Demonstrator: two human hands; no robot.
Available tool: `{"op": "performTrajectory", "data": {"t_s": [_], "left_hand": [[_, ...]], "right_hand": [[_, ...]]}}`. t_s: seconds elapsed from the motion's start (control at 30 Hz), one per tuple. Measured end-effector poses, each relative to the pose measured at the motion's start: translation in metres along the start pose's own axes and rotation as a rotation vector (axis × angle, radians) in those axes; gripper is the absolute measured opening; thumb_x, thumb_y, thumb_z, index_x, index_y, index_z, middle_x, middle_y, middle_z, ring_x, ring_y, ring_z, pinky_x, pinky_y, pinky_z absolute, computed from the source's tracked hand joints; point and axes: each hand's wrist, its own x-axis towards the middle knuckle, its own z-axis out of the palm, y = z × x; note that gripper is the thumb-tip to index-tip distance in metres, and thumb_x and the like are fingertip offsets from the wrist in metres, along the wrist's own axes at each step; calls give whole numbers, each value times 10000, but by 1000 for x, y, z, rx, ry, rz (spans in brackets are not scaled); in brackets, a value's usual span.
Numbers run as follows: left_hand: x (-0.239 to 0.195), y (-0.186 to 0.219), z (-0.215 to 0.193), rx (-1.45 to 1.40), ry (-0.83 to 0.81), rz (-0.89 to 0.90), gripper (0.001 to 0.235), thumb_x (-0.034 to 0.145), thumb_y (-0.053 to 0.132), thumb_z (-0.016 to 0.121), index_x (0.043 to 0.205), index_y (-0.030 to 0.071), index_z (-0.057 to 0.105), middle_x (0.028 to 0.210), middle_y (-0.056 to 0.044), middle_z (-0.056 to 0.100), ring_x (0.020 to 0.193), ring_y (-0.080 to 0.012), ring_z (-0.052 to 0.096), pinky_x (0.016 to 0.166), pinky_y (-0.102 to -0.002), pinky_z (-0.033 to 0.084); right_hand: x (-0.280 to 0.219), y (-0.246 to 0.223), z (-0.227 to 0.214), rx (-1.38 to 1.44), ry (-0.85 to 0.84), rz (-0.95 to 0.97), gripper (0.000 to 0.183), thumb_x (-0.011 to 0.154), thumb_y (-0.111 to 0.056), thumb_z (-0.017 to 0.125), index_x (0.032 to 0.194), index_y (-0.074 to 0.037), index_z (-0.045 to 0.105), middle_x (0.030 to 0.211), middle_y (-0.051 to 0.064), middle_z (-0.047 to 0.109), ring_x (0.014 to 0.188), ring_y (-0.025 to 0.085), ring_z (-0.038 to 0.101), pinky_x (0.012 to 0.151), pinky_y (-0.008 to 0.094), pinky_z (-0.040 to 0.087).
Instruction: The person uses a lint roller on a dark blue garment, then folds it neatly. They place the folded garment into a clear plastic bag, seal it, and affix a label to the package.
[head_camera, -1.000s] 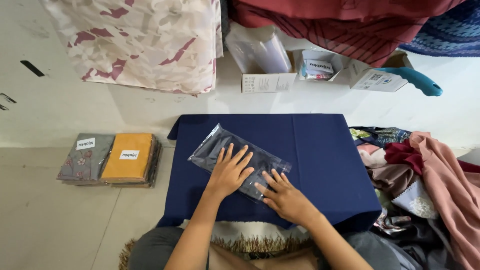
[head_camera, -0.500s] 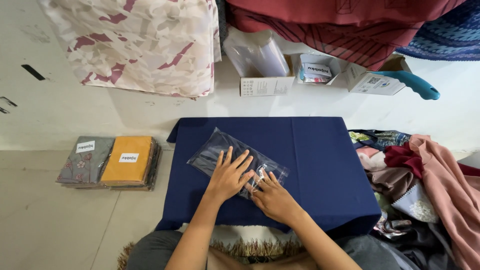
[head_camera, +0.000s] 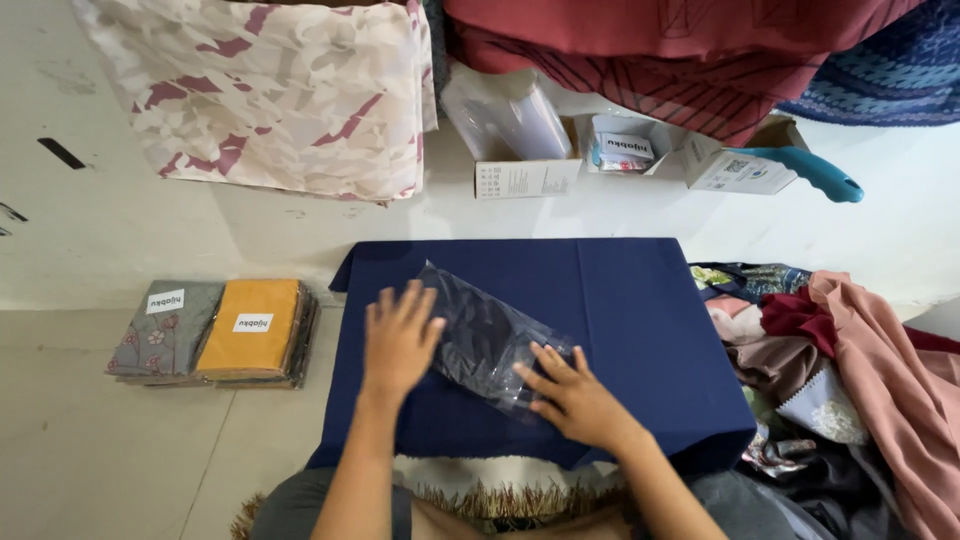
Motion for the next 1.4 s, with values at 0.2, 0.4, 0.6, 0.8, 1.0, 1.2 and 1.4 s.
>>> {"op": "performTrajectory", "data": {"t_s": [0.2, 0.4, 0.6, 0.8, 1.0, 1.2, 1.4], "left_hand": [[-28, -1, 15, 51, -241, -274, 478, 943, 497, 596, 1350, 255, 664, 1451, -18, 605, 1149, -344, 682, 908, -487, 572], [-58, 19, 10, -85, -321, -373, 420, 887, 609, 629, 1167, 316, 744, 1215, -1, 675, 853, -325, 760, 684, -426, 642], [-28, 22, -5, 35, 203, -146, 313, 994, 468, 565, 1116, 235, 733, 1182, -46, 692, 1075, -281, 699, 805, -423, 566], [-25, 50, 16, -95, -84, -58, 576, 1018, 487, 511, 1483, 148, 545, 1523, -180, 516, 1397, -468, 456, 1112, -592, 380], [-29, 48, 7, -96, -137, -66, 635, 1010, 509, 511, 1537, 157, 474, 1559, -174, 472, 1432, -427, 423, 1146, -655, 288], [-35, 46, 24, -80, -127, -80, 670, 985, 575, 509, 1537, 197, 479, 1591, -127, 447, 1455, -412, 396, 1165, -683, 216], [-34, 48, 25, -44, -174, -100, 648, 979, 587, 520, 1516, 224, 502, 1578, -112, 464, 1461, -387, 400, 1184, -686, 187]], "right_hand": [[-26, 56, -10, 3, -10, 190, 478, 925, -337, 650, 1402, -315, 629, 1531, -17, 541, 1493, 306, 352, 1170, 740, -28], [-22, 114, 17, -144, 207, 489, 325, 932, -294, 578, 1205, -368, 738, 1370, -124, 677, 1457, 174, 470, 1240, 689, 33], [34, 7, 4, 4, 451, 302, 355, 1019, -344, 566, 1338, -229, 671, 1371, 73, 672, 1394, 307, 519, 1187, 686, 187], [69, -24, 39, -212, 370, 340, 582, 1055, -483, 446, 1539, -159, 464, 1591, 160, 434, 1486, 382, 355, 1165, 726, 151], [63, -31, 38, -87, 179, 492, 756, 1043, -602, 391, 1633, -147, 262, 1674, 204, 237, 1533, 417, 209, 1160, 751, 53], [65, -33, 38, -102, 103, 567, 775, 1018, -661, 369, 1641, -221, 231, 1699, 119, 200, 1547, 403, 163, 1157, 764, 55], [68, -32, 33, -92, 35, 595, 760, 1021, -660, 331, 1631, -214, 258, 1696, 121, 213, 1551, 402, 168, 1147, 783, 34]]}}
